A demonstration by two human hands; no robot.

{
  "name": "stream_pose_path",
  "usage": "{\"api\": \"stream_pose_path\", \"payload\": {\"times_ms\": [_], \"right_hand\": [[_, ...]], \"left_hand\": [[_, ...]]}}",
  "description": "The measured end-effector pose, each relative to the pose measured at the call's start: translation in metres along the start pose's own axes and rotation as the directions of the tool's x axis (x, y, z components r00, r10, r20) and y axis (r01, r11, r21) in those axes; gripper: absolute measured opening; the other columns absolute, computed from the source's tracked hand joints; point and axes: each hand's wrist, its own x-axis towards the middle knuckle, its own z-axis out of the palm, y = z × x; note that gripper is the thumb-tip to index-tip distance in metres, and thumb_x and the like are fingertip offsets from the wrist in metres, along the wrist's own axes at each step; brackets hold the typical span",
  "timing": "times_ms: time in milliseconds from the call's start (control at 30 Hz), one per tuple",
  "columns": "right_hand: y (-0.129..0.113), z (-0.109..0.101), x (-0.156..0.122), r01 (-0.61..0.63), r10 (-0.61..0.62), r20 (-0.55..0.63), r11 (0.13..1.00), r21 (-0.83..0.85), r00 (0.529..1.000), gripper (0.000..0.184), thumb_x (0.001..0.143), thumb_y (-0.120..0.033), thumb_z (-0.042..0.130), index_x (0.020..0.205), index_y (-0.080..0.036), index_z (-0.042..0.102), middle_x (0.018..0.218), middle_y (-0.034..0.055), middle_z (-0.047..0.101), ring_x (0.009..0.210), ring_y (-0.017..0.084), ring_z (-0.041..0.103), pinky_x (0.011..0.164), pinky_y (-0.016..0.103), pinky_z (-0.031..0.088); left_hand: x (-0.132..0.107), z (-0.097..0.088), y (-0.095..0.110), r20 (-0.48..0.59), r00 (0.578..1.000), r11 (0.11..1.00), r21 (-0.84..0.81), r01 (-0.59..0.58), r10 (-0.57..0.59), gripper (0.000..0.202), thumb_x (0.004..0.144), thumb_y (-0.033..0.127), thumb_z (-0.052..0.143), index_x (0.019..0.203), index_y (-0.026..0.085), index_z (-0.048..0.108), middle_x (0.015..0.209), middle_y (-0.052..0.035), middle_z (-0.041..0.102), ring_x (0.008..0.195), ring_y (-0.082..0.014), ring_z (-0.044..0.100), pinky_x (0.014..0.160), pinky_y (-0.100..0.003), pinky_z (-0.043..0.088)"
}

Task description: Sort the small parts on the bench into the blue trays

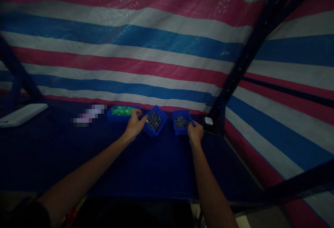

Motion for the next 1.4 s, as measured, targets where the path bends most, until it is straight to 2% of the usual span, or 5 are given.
{"api": "stream_pose_path", "payload": {"times_ms": [133,467,867,1233,1400], "right_hand": [[-0.005,-0.006,-0.006,0.038,-0.035,0.053,0.998,-0.055,0.998,0.038,0.070,-0.033,0.051,0.103,-0.020,0.066,0.093,0.0117,0.067,0.086,0.027,0.062,0.073,0.036,0.046],[-0.023,-0.002,-0.028,0.219,-0.214,0.077,0.974,-0.065,0.974,0.039,0.078,-0.037,0.043,0.102,-0.015,0.065,0.097,0.0124,0.064,0.091,0.024,0.058,0.081,0.034,0.042],[-0.034,-0.006,-0.039,0.372,-0.387,-0.092,0.917,-0.145,0.917,0.034,0.080,-0.033,0.041,0.097,-0.014,0.063,0.096,0.0124,0.056,0.095,0.025,0.046,0.084,0.037,0.037],[-0.037,-0.003,-0.046,0.499,-0.517,-0.114,0.853,-0.153,0.849,0.032,0.078,-0.038,0.046,0.096,-0.017,0.063,0.091,0.0091,0.053,0.092,0.023,0.043,0.080,0.036,0.039],[-0.038,-0.001,-0.051,0.548,-0.561,-0.095,0.826,-0.132,0.823,0.034,0.077,-0.039,0.048,0.100,-0.017,0.062,0.094,0.0090,0.052,0.093,0.022,0.045,0.083,0.036,0.039]], "left_hand": [[0.008,0.001,0.004,-0.077,0.974,0.949,0.252,-0.187,0.212,0.033,0.074,0.036,0.056,0.098,0.022,0.038,0.098,-0.0063,0.059,0.087,-0.0205,0.058,0.073,-0.032,0.042],[0.002,0.009,0.009,-0.083,0.948,0.881,0.403,-0.248,0.306,0.021,0.078,0.041,0.051,0.085,0.022,0.050,0.086,-0.0014,0.063,0.083,-0.0184,0.059,0.067,-0.026,0.040],[-0.001,0.010,-0.008,-0.096,0.900,0.880,0.275,-0.387,0.426,0.030,0.070,0.039,0.062,0.090,0.019,0.052,0.092,-0.0040,0.059,0.087,-0.0183,0.056,0.078,-0.031,0.042],[-0.010,0.019,-0.013,0.002,0.833,0.803,0.268,-0.533,0.553,0.043,0.068,0.030,0.064,0.105,0.018,0.047,0.106,-0.0078,0.048,0.104,-0.0214,0.048,0.093,-0.036,0.038],[-0.010,0.019,-0.017,-0.030,0.843,0.819,0.259,-0.513,0.538,0.040,0.070,0.028,0.063,0.105,0.019,0.046,0.105,-0.0074,0.048,0.103,-0.0214,0.048,0.092,-0.037,0.039]]}}
